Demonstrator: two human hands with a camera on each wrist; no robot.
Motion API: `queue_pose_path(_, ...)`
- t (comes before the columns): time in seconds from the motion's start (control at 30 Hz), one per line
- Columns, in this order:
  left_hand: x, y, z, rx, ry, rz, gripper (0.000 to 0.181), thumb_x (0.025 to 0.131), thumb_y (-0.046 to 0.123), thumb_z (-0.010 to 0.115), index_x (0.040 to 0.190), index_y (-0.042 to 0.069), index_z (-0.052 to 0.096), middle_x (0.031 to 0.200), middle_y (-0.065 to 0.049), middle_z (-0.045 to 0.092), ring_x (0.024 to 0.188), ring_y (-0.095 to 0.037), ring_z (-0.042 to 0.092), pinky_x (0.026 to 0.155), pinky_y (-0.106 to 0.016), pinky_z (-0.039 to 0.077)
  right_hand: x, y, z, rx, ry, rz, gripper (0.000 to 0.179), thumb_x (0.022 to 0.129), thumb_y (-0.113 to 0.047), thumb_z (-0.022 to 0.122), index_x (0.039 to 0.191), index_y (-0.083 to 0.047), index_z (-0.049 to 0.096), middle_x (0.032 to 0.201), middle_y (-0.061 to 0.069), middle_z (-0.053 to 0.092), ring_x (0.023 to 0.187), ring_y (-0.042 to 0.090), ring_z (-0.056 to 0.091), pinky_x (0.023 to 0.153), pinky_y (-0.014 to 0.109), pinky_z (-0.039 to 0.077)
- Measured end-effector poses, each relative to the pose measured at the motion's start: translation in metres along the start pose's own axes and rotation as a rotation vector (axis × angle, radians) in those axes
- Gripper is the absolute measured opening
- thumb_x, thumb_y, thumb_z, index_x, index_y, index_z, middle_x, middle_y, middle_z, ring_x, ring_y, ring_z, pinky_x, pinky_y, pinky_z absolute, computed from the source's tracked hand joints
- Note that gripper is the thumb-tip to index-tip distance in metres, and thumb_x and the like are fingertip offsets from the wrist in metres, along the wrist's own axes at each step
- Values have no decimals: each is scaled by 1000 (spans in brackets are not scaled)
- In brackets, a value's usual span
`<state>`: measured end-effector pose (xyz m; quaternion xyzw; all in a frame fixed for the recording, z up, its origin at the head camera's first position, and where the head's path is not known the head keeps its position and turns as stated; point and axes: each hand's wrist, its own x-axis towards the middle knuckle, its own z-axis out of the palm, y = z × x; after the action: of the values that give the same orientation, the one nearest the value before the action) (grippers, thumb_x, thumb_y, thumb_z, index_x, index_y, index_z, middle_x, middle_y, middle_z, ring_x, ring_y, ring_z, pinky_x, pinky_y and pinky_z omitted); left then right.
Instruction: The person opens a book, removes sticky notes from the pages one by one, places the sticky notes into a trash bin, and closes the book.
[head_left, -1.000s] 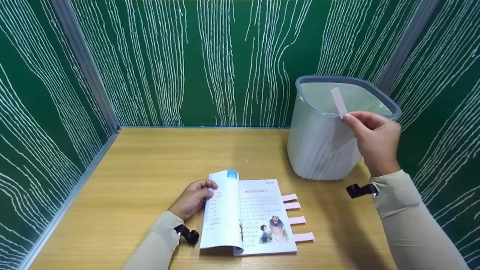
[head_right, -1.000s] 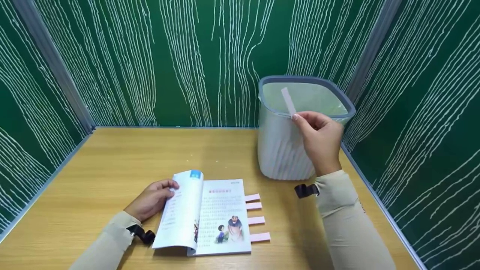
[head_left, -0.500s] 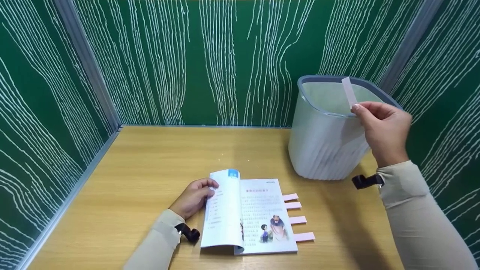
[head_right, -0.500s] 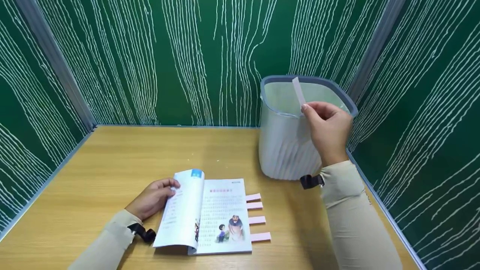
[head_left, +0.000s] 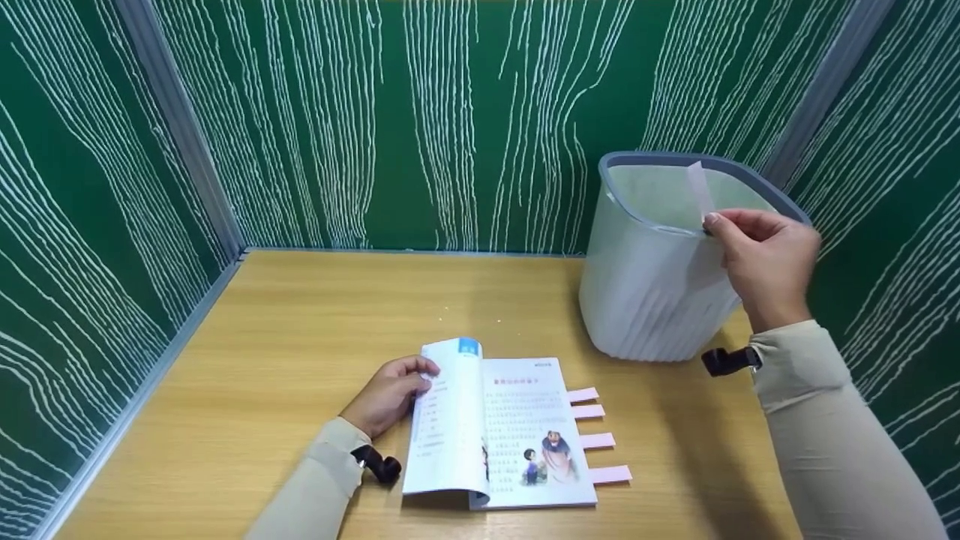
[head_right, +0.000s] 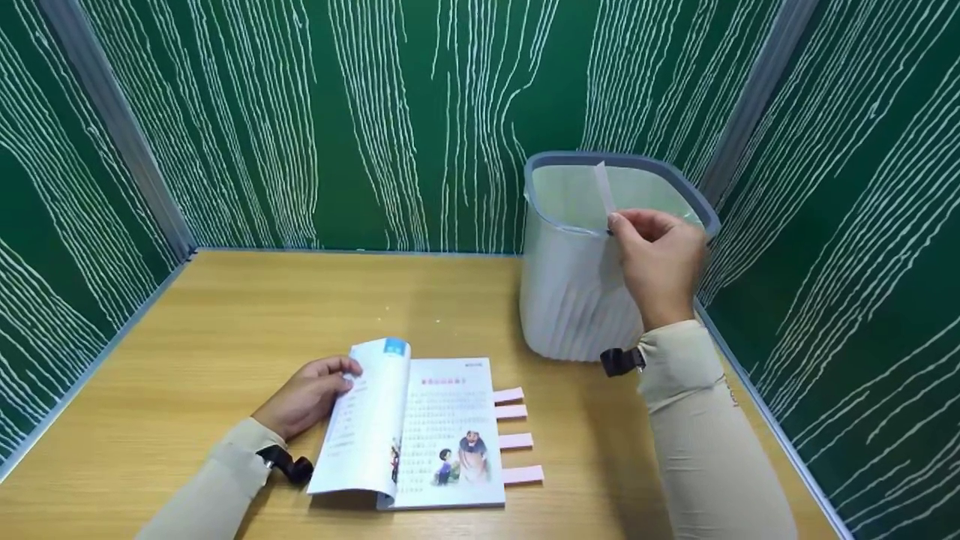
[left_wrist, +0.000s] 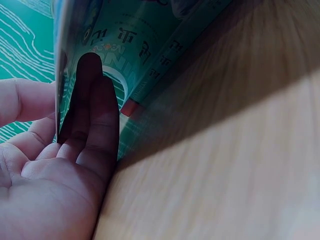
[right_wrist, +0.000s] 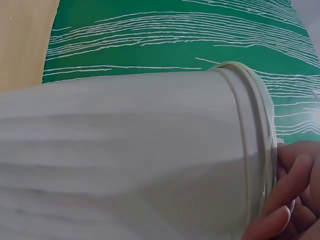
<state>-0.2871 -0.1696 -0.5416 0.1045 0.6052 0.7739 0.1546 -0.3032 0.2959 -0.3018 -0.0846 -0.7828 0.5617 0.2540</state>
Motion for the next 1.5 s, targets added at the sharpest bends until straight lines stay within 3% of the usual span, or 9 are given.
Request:
queue_pose_path(0.5, -1, -1, 0, 6, 5, 8, 22, 92, -7, 52, 112, -2, 59, 112, -10, 58, 104, -21, 59, 86, -31, 53, -9, 7, 16, 82, 122, -46, 49, 79, -52, 80, 114, -18, 81, 110, -2, 74, 91, 15, 60, 72, 18, 59)
queue_pose_path(0.8, 0, 1, 0, 22, 4, 6, 22, 93, -7, 51, 113, -4, 58, 114, -11, 57, 105, -22, 59, 87, -32, 54, -13, 7, 18, 94, 128, -38, 47, 80, -52, 79, 115, -20, 80, 118, -1, 74, 98, 15, 63, 78, 20, 60)
queue_pose_path(1.5, 1, -1, 0, 15, 5, -3, 22, 93, -5, 52, 113, -1, 59, 114, -10, 58, 105, -21, 60, 86, -31, 54, -12, 6, 14, 145, 111, -34, 50, 76, -48, 84, 113, -15, 81, 110, -1, 77, 90, 14, 61, 66, 18, 57)
